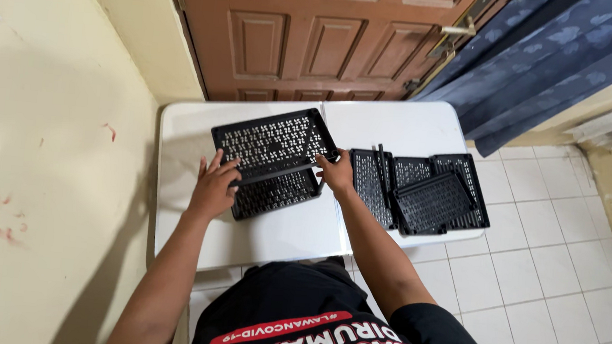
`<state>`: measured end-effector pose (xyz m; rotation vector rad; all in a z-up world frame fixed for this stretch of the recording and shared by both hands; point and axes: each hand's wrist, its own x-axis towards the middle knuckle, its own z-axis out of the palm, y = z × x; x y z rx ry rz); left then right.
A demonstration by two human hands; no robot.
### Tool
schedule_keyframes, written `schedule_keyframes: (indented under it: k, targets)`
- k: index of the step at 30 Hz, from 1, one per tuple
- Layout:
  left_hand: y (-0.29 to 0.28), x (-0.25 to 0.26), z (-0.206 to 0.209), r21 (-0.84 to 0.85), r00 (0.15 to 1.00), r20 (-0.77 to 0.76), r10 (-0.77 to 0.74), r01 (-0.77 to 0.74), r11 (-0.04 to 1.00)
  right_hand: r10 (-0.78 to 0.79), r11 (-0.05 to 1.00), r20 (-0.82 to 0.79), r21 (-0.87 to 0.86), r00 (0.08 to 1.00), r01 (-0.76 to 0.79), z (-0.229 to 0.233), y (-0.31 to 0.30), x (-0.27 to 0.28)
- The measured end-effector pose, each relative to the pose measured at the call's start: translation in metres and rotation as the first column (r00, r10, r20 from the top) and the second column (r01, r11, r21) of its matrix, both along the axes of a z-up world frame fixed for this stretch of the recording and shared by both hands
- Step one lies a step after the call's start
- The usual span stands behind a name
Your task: The person uses a black cylindrical tool to press or mark holes in a perforated black plastic tray. They then assemble the tray with a frame and other tray components on a white table.
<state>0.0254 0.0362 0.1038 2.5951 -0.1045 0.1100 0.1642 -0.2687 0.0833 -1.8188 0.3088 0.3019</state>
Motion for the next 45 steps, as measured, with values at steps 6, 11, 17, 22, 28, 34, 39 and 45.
schedule_keyframes:
  k: [6, 11, 17, 22, 28, 34, 39, 45]
  targets:
    - [0.005, -0.003, -0.014, 0.011, 0.999, -0.016, 0.036, -0.036, 0.999, -0.027, 1.0, -0.019, 0.005, 0.999, 0.027, 0.005, 0.003, -0.028]
    - [0.006, -0.006, -0.015, -0.035, 0.999, -0.028, 0.027, -0.028, 0.999, -0.003, 0.999, -0.017, 0.041, 1.0, 0.003, 0.003, 0.002, -0.043]
    - [0.003, -0.009, -0.005, -0.045, 0.995, -0.067, 0.069, -0.072, 0.996, 0.004, 1.0, -0.035, 0.022, 0.999, -0.003, -0.002, 0.003, -0.055]
    - [-0.002, -0.006, -0.002, -0.081, 0.989, 0.021, 0.149, -0.147, 0.986, 0.065, 0.922, 0.144, -0.386, 0.987, -0.004, -0.006, -0.002, -0.046]
    - [-0.011, 0.007, -0.016, -0.074, 0.978, 0.007, 0.211, -0.21, 0.975, 0.101, 0.903, 0.107, -0.427, 0.989, -0.045, -0.015, -0.002, -0.032]
    - [-0.015, 0.003, -0.021, -0.305, 0.969, -0.009, 0.247, -0.238, 0.922, 0.108, 0.933, 0.117, -0.355, 0.987, -0.06, -0.024, 0.0, -0.043]
    - [-0.012, 0.006, -0.018, -0.488, 0.956, -0.173, 0.236, -0.291, 0.823, 0.116, 0.94, 0.121, -0.334, 0.986, -0.069, -0.024, -0.005, -0.046]
    - [-0.005, 0.016, -0.023, -0.443, 0.95, -0.208, 0.234, -0.305, 0.843, 0.099, 0.933, 0.13, -0.357, 0.987, -0.047, -0.03, -0.005, -0.048]
